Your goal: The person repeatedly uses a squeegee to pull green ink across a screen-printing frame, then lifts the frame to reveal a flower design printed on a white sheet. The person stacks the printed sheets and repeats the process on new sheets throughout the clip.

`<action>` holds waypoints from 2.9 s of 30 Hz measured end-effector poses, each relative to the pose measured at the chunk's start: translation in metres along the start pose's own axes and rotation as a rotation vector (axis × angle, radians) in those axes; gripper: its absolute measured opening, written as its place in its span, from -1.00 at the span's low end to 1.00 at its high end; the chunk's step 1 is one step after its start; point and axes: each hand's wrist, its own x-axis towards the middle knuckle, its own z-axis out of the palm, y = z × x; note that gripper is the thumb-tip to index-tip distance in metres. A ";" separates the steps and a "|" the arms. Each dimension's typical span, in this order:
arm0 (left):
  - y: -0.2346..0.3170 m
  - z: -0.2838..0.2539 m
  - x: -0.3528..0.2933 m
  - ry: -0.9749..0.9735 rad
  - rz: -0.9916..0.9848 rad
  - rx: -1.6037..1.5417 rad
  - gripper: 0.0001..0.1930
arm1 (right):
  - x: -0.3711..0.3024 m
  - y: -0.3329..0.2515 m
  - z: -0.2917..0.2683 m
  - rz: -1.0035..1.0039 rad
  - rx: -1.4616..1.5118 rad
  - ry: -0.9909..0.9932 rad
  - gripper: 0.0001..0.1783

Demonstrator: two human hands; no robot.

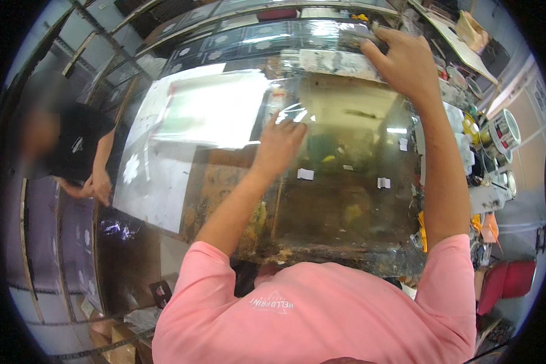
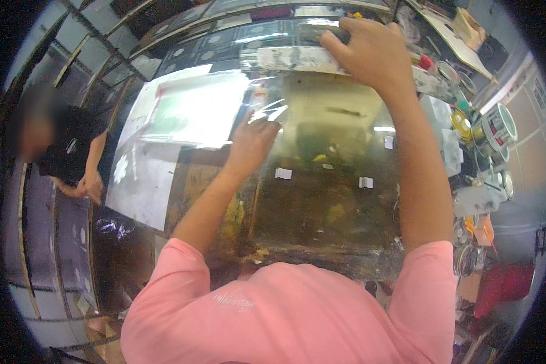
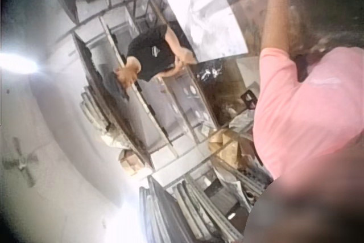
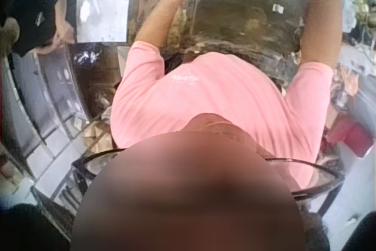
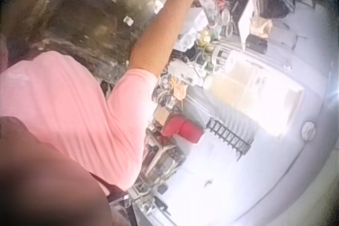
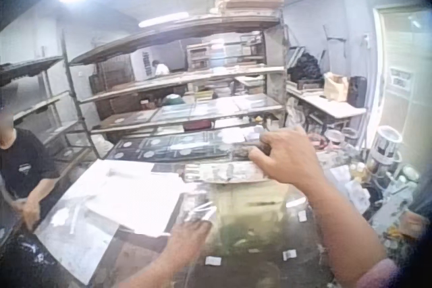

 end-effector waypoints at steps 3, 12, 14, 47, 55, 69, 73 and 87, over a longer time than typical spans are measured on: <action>0.050 0.044 0.015 0.071 0.034 -0.136 -0.89 | 0.007 0.002 -0.006 -0.004 0.019 -0.104 -0.41; 0.139 0.079 -0.014 -0.404 -0.188 -0.090 0.28 | 0.011 -0.003 -0.010 0.025 0.081 -0.021 -0.41; 0.136 0.091 -0.007 -0.408 -0.117 -0.181 0.38 | 0.013 -0.002 -0.010 0.027 0.073 -0.039 -0.40; 0.075 -0.004 0.026 0.194 -0.745 -1.009 -0.12 | -0.017 -0.014 -0.006 0.071 0.012 -0.038 -0.47; 0.064 -0.038 -0.021 -0.050 -0.845 -0.950 0.03 | -0.139 -0.024 0.010 -0.052 0.242 -0.568 -0.49; 0.063 0.033 -0.094 -0.175 -0.626 -0.243 0.03 | -0.239 -0.037 0.078 -0.020 0.258 -0.541 -0.61; 0.063 0.030 -0.092 -0.157 -0.625 -0.257 0.06 | -0.197 -0.003 0.142 -0.025 0.198 -0.475 -0.61; 0.061 0.031 -0.096 -0.119 -0.600 -0.338 0.28 | -0.085 0.081 0.241 -0.012 0.243 -0.499 -0.45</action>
